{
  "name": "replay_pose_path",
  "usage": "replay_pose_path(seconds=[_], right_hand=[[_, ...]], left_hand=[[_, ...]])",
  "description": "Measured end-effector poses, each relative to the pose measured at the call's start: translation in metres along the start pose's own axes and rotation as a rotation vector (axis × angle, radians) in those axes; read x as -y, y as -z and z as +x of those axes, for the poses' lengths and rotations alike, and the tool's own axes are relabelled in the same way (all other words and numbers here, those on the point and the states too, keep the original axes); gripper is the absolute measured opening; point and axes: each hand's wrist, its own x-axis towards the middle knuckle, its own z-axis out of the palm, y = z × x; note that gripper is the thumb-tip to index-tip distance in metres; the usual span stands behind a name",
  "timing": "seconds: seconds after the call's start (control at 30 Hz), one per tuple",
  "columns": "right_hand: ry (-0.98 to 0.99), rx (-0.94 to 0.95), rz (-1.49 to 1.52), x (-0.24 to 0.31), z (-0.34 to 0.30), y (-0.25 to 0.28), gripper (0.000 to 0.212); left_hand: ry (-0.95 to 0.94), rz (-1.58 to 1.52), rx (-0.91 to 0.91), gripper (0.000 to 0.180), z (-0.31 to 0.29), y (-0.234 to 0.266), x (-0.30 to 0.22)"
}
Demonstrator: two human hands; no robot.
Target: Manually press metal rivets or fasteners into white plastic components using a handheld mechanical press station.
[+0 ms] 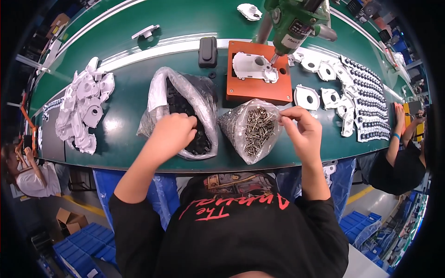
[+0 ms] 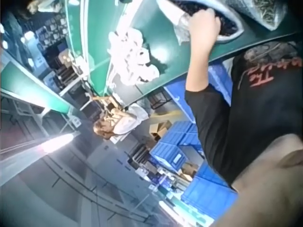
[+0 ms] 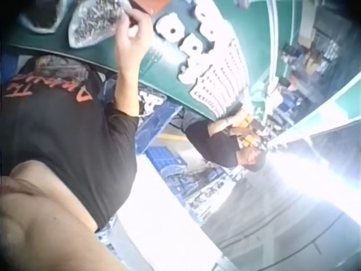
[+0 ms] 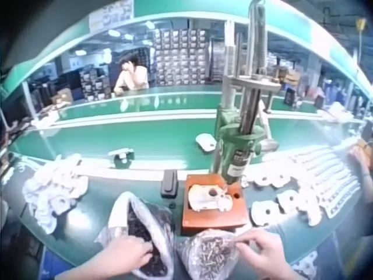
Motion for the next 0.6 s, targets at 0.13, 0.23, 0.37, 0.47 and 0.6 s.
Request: replay_pose_path(seconds=[0.13,0.23,0.37,0.47,0.6], right_hand=[[-0.024,-0.028,0.07,-0.001,0.003,0.001,0.011],[-0.038,-0.017,0.073,-0.001,0.0,0.001,0.011],[-0.045,-0.01,0.089,-0.003,0.0,-0.001,0.012],[-0.077,-0.028,0.096,-0.003,-0.001,0.003,0.013],[-0.133,-0.072,0.149,-0.008,-0.002,0.006,0.015]], left_hand=[[-0.131,-0.08,-0.169,0.013,-0.006,-0.03,0.0],[-0.245,-0.031,-0.215,0.019,-0.006,-0.032,0.0],[-0.254,-0.072,-0.228,0.02,-0.008,-0.038,-0.003],[-0.189,-0.238,-0.214,0.019,-0.011,-0.02,-0.004],[0.029,-0.576,-0.189,0.013,-0.009,0.01,-0.003]])
